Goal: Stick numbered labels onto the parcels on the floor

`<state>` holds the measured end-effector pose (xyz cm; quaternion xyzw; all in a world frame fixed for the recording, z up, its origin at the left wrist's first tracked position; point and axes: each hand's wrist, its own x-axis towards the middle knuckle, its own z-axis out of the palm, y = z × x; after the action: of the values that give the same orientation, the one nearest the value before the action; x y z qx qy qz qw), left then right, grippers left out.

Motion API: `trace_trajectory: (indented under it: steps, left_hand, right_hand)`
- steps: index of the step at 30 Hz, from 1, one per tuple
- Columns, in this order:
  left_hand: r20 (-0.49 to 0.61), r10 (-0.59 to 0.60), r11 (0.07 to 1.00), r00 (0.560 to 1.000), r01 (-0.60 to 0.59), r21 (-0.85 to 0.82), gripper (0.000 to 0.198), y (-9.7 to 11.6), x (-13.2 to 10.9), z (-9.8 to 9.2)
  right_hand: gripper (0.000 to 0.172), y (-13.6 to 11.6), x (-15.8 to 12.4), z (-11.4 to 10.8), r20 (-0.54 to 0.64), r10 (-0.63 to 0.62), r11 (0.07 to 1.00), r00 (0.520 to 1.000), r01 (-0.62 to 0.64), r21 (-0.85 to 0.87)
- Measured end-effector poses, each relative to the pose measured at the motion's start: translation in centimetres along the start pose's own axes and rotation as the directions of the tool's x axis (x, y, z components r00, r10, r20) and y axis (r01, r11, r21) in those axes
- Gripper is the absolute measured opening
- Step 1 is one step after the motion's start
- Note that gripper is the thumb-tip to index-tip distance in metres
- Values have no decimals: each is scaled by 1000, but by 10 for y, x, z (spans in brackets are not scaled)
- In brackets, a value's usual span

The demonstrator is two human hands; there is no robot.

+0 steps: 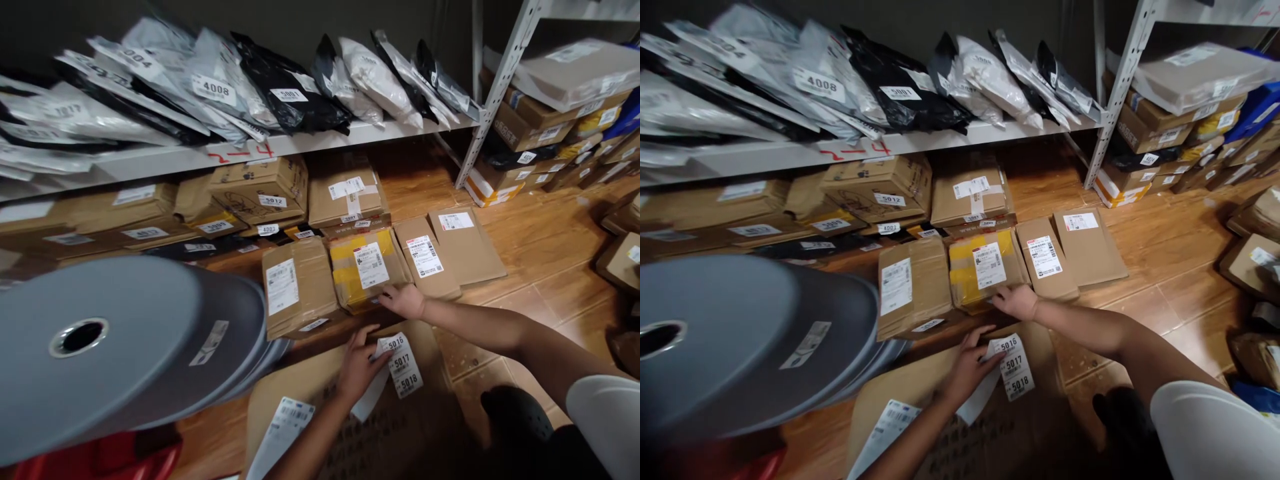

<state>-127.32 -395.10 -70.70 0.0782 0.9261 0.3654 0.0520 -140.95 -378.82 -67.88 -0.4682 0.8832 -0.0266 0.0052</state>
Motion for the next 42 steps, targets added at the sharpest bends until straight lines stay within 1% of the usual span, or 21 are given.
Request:
trace_trajectory:
  steps: [4, 6, 9, 12, 13, 16, 19, 21, 24, 27, 29, 31, 32, 33, 34, 36, 37, 38, 39, 41, 42]
  left_hand:
    - [14, 39, 992, 999, -36, -124, 31, -2, 0, -9]
    - [18, 25, 985, 1000, -21, -172, 33, -1, 0, -13]
    - [7, -9, 975, 1000, 10, -223, 33, 1, 1, -17]
    - [-29, -3, 987, 1000, -2, -161, 34, 4, 2, -20]
    - [-51, 17, 994, 999, -23, -105, 35, 4, 4, -21]
    - [-111, 127, 987, 986, -115, 115, 42, 5, 14, -23]
    - [-118, 257, 933, 959, -214, 290, 46, 5, 32, -26]
    - [-124, 296, 904, 947, -235, 356, 45, 2, 44, -28]
    - [-131, 308, 890, 942, -237, 389, 47, -6, 56, -33]
    - [-108, 325, 895, 939, -269, 356, 46, -14, 59, -38]
    - [-97, 323, 909, 941, -281, 307, 47, -16, 57, -41]
    - [-112, 296, 938, 949, -266, 224, 45, -12, 55, -43]
    - [-129, 270, 955, 954, -248, 161, 41, -8, 53, -43]
    - [-144, 233, 971, 962, -224, 79, 38, -2, 52, -43]
    - [-148, 191, 980, 970, -196, -18, 34, 6, 50, -42]
    - [-97, 110, 966, 989, -130, -224, 32, 25, 50, -35]
    - [-47, 72, 945, 996, -84, -317, 34, 36, 51, -30]
    - [7, 30, 917, 1000, -24, -397, 36, 47, 53, -24]
    - [55, -28, 883, 998, 51, -467, 36, 57, 56, -17]
    - [116, -198, 781, 973, 228, -581, 37, 76, 64, -2]
    - [133, -291, 717, 947, 308, -625, 41, 83, 68, 5]
  right_hand:
    - [28, 1, 3, -3, -49, 48, 999, 998, -48, -2]
    - [26, 0, 2, -6, -73, 32, 999, 997, -30, 25]
    - [21, -3, -7, -11, -167, -9, 986, 986, 36, 161]
    - [44, -6, -18, -10, -220, -30, 954, 975, 94, 285]
    - [43, -5, -20, -8, -199, -36, 953, 979, 94, 288]
    - [20, 0, -17, -2, -32, -67, 979, 997, 72, 191]
    - [21, 4, -9, 0, 122, -95, 992, 988, 84, 88]
    - [23, 5, -4, -2, 148, -109, 993, 983, 101, 58]
    - [27, 4, 6, -9, 86, -100, 995, 991, 98, 33]
    - [26, 7, 19, -19, 16, 48, 999, 999, -48, -1]
    - [23, 13, 25, -26, 53, 150, 988, 987, -151, 17]
    - [29, 20, 21, -32, 86, 172, 972, 981, -183, 148]
    - [30, 23, 14, -34, 64, 187, 941, 980, -197, 274]
    - [28, 25, 5, -35, 24, 218, 876, 976, -207, 437]
    - [28, 25, -8, -36, -5, 260, 764, 966, -203, 612]
    - [32, 24, -36, -32, 22, 316, 442, 949, -168, 881]
    - [36, 22, -50, -29, 63, 312, 284, 948, -157, 946]
    - [39, 20, -63, -25, 105, 299, 157, 948, -158, 975]
    - [40, 18, -74, -21, 141, 301, 65, 943, -168, 984]
    - [40, 17, -89, -14, 184, 375, -45, 909, -180, 983]
    - [38, 18, -94, -12, 195, 421, -75, 886, -180, 981]
